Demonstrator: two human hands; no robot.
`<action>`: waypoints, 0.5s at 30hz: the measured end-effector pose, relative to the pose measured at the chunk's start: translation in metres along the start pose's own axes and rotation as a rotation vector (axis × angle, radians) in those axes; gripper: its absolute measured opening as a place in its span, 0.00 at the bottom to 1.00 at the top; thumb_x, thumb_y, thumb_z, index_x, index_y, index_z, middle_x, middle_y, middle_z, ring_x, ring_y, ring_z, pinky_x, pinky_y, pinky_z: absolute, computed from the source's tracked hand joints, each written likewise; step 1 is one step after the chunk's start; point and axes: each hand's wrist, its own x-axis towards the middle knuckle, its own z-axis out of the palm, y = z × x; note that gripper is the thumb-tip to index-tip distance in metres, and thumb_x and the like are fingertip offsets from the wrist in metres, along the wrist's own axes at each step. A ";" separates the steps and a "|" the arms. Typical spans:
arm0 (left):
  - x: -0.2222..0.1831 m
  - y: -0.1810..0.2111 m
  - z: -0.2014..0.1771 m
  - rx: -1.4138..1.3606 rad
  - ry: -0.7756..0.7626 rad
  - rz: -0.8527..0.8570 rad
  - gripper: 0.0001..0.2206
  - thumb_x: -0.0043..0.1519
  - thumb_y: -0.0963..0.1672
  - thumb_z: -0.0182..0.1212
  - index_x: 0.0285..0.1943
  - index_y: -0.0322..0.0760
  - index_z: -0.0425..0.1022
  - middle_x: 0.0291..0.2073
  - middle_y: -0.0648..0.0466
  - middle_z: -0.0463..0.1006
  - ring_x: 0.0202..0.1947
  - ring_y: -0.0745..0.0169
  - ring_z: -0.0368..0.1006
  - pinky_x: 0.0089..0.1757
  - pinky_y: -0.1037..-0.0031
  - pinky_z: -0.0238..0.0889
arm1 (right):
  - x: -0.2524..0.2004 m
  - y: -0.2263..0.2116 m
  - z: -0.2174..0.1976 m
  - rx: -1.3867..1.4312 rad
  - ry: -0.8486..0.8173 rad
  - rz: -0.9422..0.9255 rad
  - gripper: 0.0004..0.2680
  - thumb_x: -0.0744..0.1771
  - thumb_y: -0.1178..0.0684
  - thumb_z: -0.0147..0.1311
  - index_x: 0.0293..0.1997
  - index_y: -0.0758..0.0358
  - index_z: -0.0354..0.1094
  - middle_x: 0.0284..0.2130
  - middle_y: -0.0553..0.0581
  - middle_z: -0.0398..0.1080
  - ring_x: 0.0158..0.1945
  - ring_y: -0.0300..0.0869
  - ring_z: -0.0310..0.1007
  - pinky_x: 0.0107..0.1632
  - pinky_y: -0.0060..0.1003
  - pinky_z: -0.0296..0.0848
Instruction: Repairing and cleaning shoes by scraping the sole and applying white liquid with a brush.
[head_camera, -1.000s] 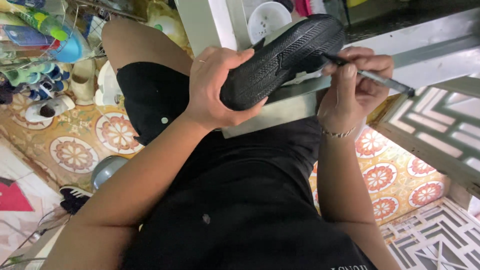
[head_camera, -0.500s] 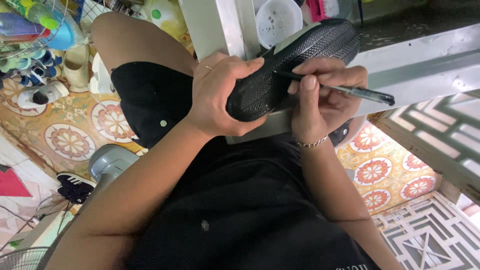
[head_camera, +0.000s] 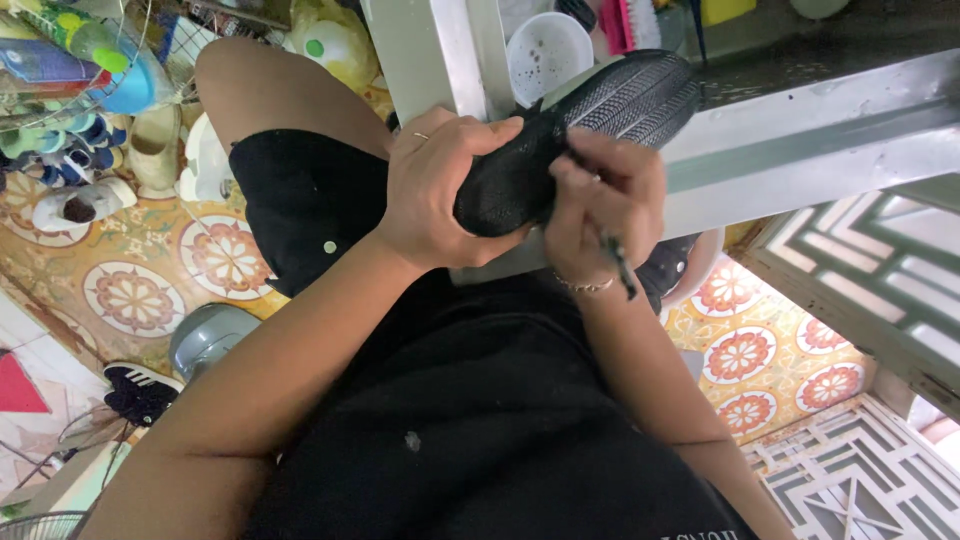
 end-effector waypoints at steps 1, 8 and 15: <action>0.000 0.002 0.000 -0.001 0.000 0.006 0.34 0.42 0.48 0.81 0.58 0.33 0.73 0.40 0.51 0.78 0.39 0.50 0.71 0.47 0.64 0.64 | -0.010 0.006 0.001 -0.003 0.004 -0.003 0.10 0.68 0.68 0.55 0.45 0.64 0.55 0.41 0.73 0.69 0.40 0.54 0.76 0.41 0.42 0.79; 0.001 0.020 0.007 0.058 0.059 -0.024 0.31 0.51 0.46 0.81 0.62 0.36 0.70 0.49 0.53 0.78 0.46 0.53 0.72 0.51 0.67 0.62 | -0.052 0.031 -0.007 0.671 0.497 0.498 0.08 0.73 0.65 0.51 0.49 0.64 0.52 0.45 0.71 0.71 0.36 0.44 0.76 0.42 0.34 0.77; 0.001 0.022 0.011 0.148 -0.005 0.015 0.33 0.50 0.45 0.81 0.65 0.37 0.69 0.46 0.54 0.75 0.45 0.52 0.70 0.51 0.62 0.59 | -0.054 0.026 -0.011 0.753 0.377 0.457 0.09 0.73 0.63 0.54 0.49 0.63 0.51 0.45 0.69 0.70 0.37 0.42 0.74 0.43 0.33 0.77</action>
